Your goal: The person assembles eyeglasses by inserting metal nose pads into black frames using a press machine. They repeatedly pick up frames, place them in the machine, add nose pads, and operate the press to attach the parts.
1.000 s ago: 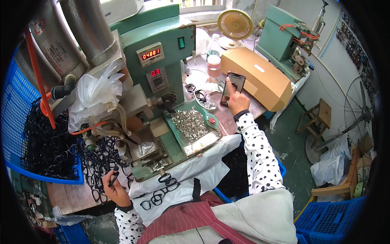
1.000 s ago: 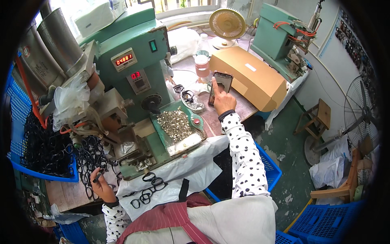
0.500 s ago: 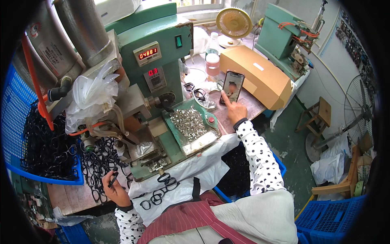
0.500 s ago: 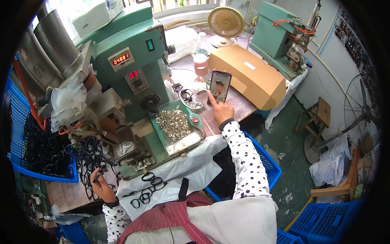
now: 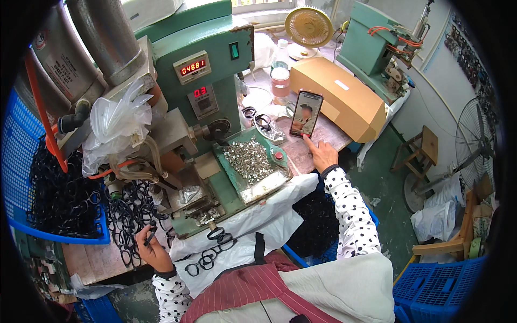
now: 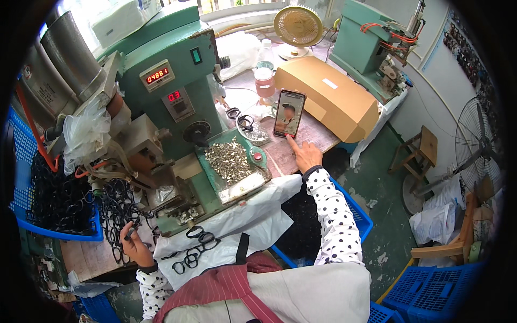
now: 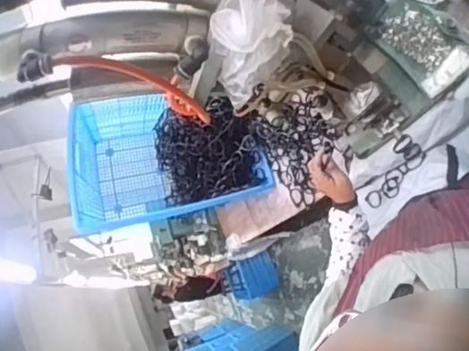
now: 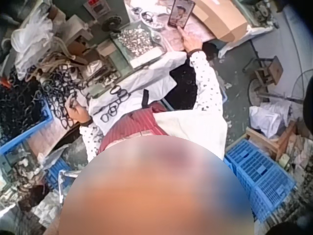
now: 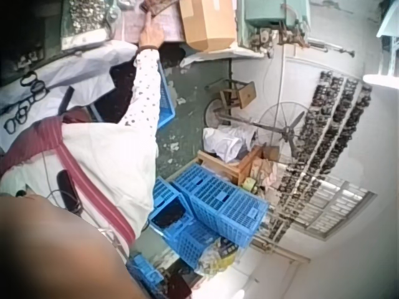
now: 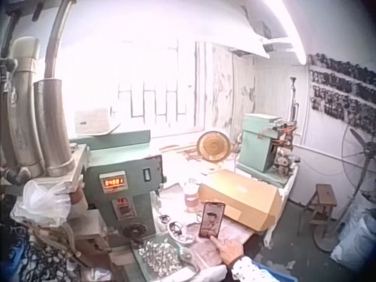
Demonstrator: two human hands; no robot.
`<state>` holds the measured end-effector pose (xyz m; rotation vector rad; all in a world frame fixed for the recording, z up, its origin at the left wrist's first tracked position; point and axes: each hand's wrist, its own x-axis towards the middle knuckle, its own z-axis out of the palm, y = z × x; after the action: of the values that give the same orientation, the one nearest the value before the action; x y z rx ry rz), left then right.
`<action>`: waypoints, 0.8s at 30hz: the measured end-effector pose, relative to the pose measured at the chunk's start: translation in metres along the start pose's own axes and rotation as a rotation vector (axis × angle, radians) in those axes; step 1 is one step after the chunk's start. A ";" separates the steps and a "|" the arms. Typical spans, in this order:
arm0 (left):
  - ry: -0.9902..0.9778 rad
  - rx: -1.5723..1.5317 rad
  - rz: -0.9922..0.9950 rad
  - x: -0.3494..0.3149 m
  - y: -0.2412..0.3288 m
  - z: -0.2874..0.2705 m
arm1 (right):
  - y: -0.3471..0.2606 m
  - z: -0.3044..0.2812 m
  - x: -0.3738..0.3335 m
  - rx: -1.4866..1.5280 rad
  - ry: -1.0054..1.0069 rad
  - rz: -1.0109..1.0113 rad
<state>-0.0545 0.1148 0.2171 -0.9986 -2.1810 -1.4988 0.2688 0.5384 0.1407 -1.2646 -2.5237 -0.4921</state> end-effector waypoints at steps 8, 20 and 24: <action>0.001 -0.006 0.004 0.001 -0.001 -0.001 | -0.008 -0.033 0.066 -0.035 0.397 0.136; 0.004 -0.008 -0.033 -0.002 -0.010 0.001 | -0.009 -0.042 0.150 0.442 0.164 0.587; -0.002 -0.024 -0.031 -0.004 -0.016 0.000 | -0.011 -0.043 0.152 0.462 0.210 0.597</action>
<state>-0.0627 0.1101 0.2031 -0.9789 -2.1946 -1.5415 0.1758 0.6229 0.2362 -1.5676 -1.8091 0.0891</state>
